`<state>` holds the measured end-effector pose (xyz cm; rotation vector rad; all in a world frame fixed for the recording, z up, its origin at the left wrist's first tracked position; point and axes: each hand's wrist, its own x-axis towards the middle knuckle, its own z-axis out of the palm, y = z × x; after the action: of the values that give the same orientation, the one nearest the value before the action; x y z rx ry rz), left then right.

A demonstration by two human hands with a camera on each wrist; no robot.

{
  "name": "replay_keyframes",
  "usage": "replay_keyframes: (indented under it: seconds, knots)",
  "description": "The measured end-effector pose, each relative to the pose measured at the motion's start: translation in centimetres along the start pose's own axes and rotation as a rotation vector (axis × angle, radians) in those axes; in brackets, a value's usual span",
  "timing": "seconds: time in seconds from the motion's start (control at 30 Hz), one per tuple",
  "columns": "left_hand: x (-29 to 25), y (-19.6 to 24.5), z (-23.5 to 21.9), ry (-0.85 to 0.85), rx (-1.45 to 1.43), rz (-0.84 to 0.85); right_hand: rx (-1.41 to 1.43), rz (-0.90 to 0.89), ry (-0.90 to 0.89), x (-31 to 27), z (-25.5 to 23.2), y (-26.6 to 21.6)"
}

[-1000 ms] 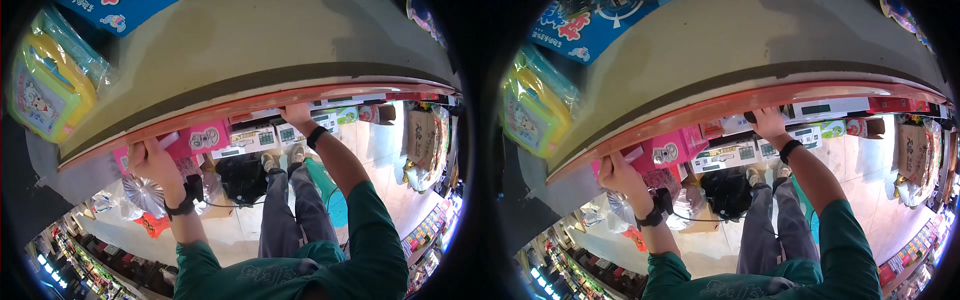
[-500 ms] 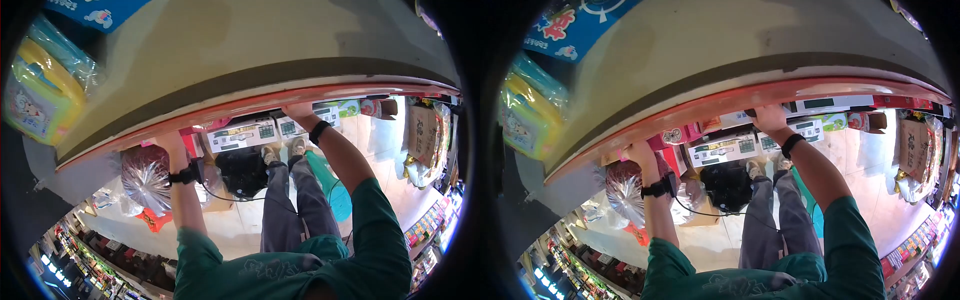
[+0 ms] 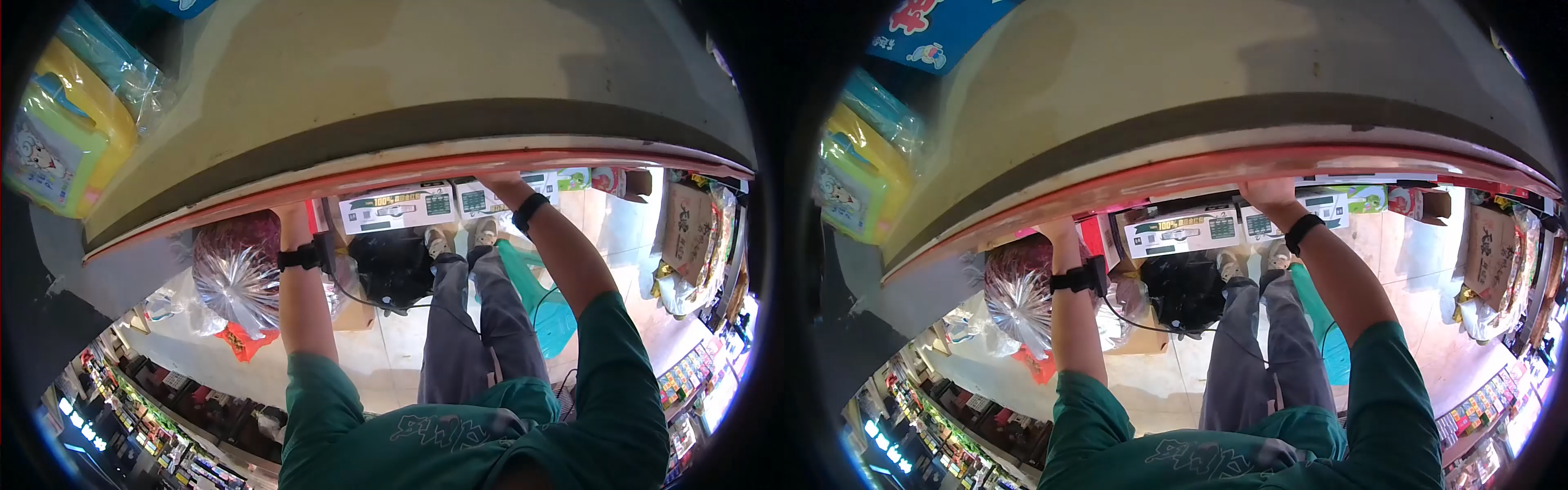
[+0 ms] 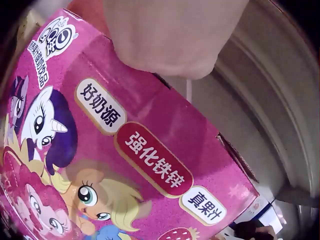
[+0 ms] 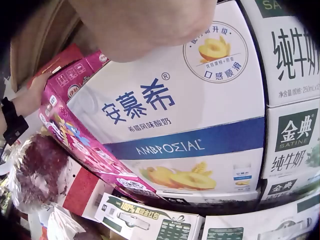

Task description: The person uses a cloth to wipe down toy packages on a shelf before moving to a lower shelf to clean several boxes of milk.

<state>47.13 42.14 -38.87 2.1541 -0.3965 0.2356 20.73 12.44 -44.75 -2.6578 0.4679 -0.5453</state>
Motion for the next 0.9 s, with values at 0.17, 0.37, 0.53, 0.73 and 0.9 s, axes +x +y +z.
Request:
replay_keyframes:
  seconds: [0.17, 0.37, 0.53, 0.73, 0.9]
  knots:
    - [0.2, -0.5, -0.1, -0.04, -0.017, -0.023, 0.111, 0.097, 0.038, 1.6, -3.2, -2.5]
    - [0.7, -0.6, 0.3, -0.043, -0.015, -0.058, -0.023, 0.06, -0.037, 1.1, -3.3, -2.3]
    - [1.1, 6.5, -0.1, 0.047, 0.097, -0.08, 0.316, 0.195, 0.001, 0.9, -5.3, -2.2]
    - [1.6, 5.6, 0.1, 0.05, 0.082, -0.021, 0.413, 0.253, 0.284, -6.1, -9.6, -4.2]
    - [1.8, 4.2, 0.6, 0.134, -0.003, -0.009, 0.42, 0.557, 0.127, -14.1, -7.0, -3.0]
